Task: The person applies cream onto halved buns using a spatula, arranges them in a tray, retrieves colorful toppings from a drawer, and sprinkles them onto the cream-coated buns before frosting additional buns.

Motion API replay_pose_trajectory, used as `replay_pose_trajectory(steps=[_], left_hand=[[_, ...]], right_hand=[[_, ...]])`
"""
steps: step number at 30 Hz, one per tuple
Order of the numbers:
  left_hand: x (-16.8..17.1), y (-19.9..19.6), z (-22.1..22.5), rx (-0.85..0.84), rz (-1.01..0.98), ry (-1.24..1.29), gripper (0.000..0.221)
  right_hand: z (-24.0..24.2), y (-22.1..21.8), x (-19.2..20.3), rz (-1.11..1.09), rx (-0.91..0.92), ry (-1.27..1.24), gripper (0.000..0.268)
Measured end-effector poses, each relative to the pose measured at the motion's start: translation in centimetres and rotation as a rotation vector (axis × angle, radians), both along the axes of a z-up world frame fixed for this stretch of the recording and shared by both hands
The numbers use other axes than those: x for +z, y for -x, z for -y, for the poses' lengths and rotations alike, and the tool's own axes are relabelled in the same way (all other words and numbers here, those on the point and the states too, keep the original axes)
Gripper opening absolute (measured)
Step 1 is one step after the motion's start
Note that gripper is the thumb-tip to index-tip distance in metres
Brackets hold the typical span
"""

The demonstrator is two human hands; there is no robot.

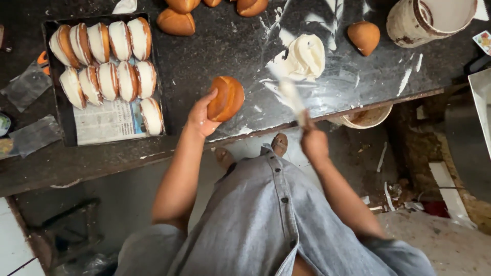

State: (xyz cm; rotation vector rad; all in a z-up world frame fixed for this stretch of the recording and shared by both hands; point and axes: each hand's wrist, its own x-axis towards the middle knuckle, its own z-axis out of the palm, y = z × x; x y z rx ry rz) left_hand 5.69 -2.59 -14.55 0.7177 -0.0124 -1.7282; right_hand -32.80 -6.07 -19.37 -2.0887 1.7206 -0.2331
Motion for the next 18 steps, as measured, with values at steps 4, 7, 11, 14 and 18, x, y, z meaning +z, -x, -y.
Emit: replay_pose_trajectory(steps=[4,7,11,14,18], left_hand=[[2.1,0.0,0.6,-0.033,0.06,0.139,0.059],[4.1,0.6,-0.8,-0.111,-0.056,0.1,0.06],[7.0,2.0,-3.8,-0.253,-0.229,0.127,0.06],[8.8,3.4,-4.7,-0.304,-0.219,0.19,0.06],[11.6,5.1,-5.4,-0.35,-0.26,0.333,0.059]], right_hand=[[0.1,-4.7,3.8,0.343,0.134,-0.483,0.062],[-0.1,-5.2,8.2,0.703,0.083,-0.745,0.053],[0.8,-4.8,12.6,1.088,0.043,-0.788,0.046],[1.1,-4.9,15.0,1.199,0.499,-0.542,0.034],[0.5,-6.7,17.4,1.067,0.696,-0.135,0.038]])
